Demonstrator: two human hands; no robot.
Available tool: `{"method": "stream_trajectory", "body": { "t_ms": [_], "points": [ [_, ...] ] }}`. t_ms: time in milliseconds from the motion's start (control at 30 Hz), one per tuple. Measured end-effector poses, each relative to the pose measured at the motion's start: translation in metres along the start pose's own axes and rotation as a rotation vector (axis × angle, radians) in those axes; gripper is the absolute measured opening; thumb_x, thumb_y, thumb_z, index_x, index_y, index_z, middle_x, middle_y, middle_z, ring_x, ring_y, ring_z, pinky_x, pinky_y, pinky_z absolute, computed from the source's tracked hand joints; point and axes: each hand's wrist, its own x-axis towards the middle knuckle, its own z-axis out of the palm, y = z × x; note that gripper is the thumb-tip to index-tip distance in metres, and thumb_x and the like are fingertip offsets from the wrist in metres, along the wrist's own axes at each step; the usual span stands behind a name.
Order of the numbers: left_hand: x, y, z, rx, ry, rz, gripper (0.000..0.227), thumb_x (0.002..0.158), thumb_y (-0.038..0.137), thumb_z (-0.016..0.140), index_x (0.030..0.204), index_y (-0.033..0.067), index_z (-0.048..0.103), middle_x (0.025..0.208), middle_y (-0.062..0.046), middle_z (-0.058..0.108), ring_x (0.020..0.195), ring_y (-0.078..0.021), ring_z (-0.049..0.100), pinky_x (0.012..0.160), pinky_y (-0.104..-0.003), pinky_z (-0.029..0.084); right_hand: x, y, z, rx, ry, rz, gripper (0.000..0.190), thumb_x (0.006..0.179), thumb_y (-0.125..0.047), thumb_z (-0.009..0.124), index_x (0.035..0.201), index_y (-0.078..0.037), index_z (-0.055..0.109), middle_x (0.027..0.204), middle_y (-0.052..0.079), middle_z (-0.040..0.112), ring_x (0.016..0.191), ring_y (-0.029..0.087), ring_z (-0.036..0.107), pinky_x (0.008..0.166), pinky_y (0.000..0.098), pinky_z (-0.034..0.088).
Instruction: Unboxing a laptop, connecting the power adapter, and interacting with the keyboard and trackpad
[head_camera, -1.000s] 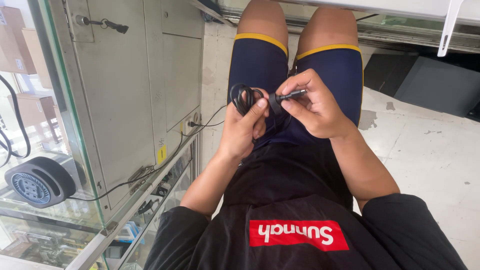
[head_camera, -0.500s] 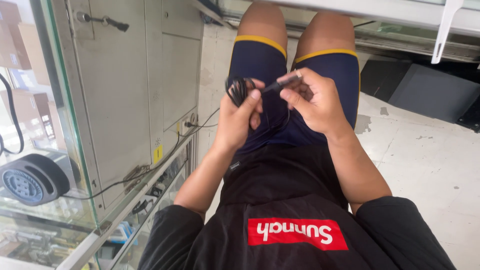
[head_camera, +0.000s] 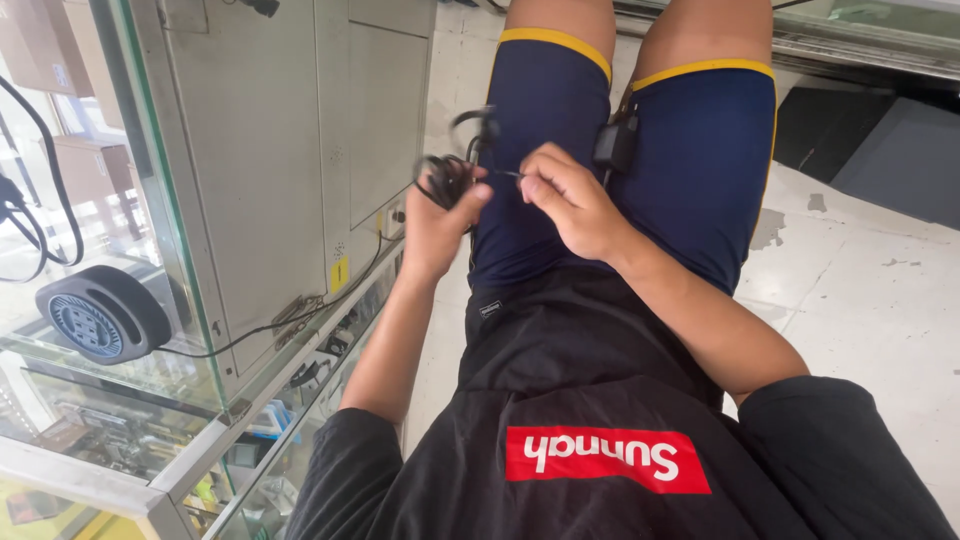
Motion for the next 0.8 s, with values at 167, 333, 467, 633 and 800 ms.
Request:
{"method": "stream_trajectory", "body": {
  "t_ms": [167,333,467,633,800],
  "points": [
    [0.000,0.038,0.042,0.391,0.053,0.174,0.063,0.078,0.031,0.096,0.131,0.0139,0.068,0.125,-0.005,0.064,0.116,-0.0248,0.067,0.104,-0.038,0.052,-0.001,-0.018,0.003,0.140,0.023,-0.005,0.030,0.112,-0.020,0.051,0.088,-0.006,0.061,0.127,0.015,0.055,0.115,0.028,0.056,0.102,0.0428,0.041],
    [0.014,0.025,0.065,0.415,0.294,0.127,0.058,0.078,0.004,0.079,0.133,0.0172,0.065,0.125,-0.009,0.049,0.114,-0.0277,0.061,0.101,-0.040,0.055,-0.004,-0.036,0.005,0.141,0.119,-0.102,0.032,0.111,-0.024,0.052,0.086,-0.007,0.062,0.132,0.016,0.056,0.120,0.028,0.053,0.110,0.0458,0.039],
    [0.020,0.031,0.084,0.034,0.273,0.072,0.033,0.096,0.004,0.066,0.129,0.0012,0.064,0.089,-0.008,0.066,0.069,-0.0144,0.058,0.065,-0.028,0.052,0.002,-0.054,0.001,0.319,0.266,-0.293,0.040,0.112,-0.025,0.047,0.079,-0.003,0.052,0.124,0.028,0.068,0.136,0.039,0.057,0.122,0.0509,0.034],
    [0.013,0.027,0.105,-0.514,0.175,0.149,0.024,0.104,0.009,0.061,0.126,-0.0002,0.057,0.115,-0.017,0.068,0.099,-0.0174,0.066,0.095,-0.034,0.057,0.008,-0.065,0.001,0.476,0.408,-0.401,0.036,0.114,-0.023,0.038,0.088,0.001,0.046,0.090,0.028,0.064,0.101,0.038,0.068,0.109,0.0561,0.050],
    [0.021,0.057,0.122,-1.000,-0.030,0.176,0.018,0.111,0.020,0.058,0.110,0.0072,0.046,0.150,-0.027,0.053,0.139,-0.0347,0.057,0.109,-0.042,0.055,0.013,-0.083,0.001,0.018,0.417,-0.640,0.046,0.111,-0.029,0.047,0.077,0.000,0.057,0.103,0.023,0.067,0.108,0.042,0.066,0.113,0.0593,0.043]
  ]
}}
